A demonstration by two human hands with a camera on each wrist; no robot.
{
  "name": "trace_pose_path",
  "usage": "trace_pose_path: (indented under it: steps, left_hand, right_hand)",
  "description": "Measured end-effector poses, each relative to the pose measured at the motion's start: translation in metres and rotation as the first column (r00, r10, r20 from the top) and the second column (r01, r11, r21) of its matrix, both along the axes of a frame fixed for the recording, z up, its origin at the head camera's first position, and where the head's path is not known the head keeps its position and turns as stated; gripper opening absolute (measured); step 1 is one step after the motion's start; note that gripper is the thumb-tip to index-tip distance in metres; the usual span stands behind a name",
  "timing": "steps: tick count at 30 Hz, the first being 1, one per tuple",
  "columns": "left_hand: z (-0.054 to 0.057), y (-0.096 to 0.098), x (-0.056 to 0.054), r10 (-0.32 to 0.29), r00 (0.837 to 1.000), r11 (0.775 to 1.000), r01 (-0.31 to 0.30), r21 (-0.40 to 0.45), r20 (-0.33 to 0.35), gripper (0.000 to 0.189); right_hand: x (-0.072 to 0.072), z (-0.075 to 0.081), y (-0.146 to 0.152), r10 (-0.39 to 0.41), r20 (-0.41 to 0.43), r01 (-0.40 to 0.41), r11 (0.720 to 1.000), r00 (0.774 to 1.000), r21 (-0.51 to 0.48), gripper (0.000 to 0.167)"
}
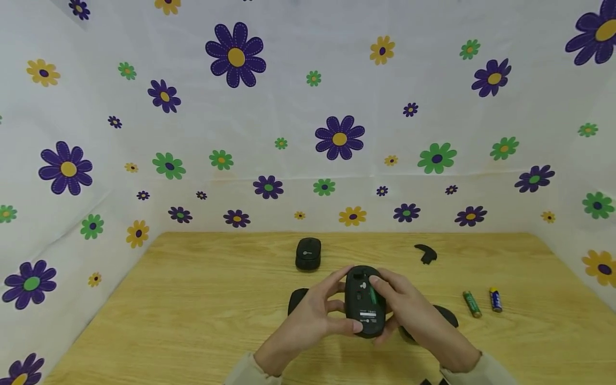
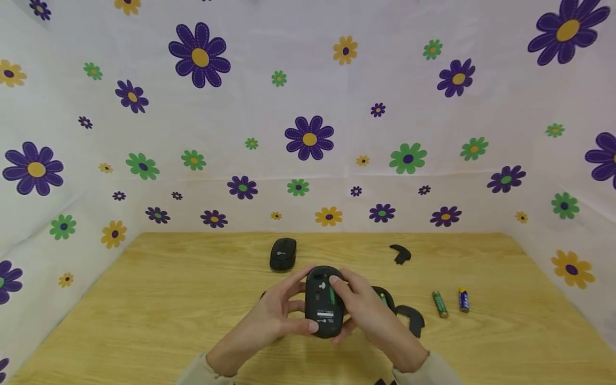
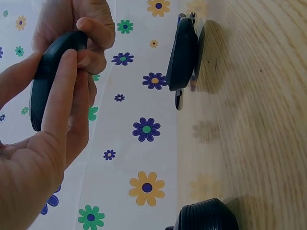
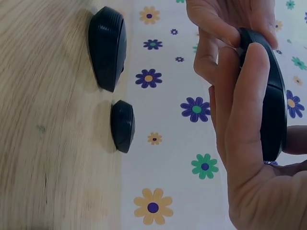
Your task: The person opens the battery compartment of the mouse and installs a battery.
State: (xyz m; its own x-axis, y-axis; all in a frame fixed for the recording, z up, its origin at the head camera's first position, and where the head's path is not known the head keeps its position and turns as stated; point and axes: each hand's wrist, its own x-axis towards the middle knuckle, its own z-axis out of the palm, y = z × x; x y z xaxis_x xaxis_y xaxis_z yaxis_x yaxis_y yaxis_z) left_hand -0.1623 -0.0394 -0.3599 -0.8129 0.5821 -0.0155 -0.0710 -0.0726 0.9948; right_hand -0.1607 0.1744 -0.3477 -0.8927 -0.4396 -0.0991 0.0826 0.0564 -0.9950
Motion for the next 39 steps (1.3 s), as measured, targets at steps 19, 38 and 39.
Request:
trace_pose_path:
  steps: [19, 38, 39]
  left_hand:
    - [-0.008, 0.035, -0.037, 0.088, 0.996, 0.996, -0.088, 0.027, 0.007, 0.085]
    - [-0.009, 0.071, -0.056, 0.156, 0.987, 0.982, -0.16, 0.1, 0.044, 0.084]
    - [-0.01, 0.072, -0.057, 0.165, 0.985, 0.981, -0.169, 0.097, 0.049, 0.083]
  right_hand:
    - [-0.027, 0.001, 0.033, -0.102, -0.034, 0.104, 0.993, 0.994, 0.056, 0.056]
    - [-0.047, -0.004, 0.061, -0.146, -0.063, 0.15, 0.987, 0.987, 0.061, 0.055]
    - [-0.048, -0.004, 0.062, -0.145, -0.063, 0.148, 0.987, 0.988, 0.06, 0.055]
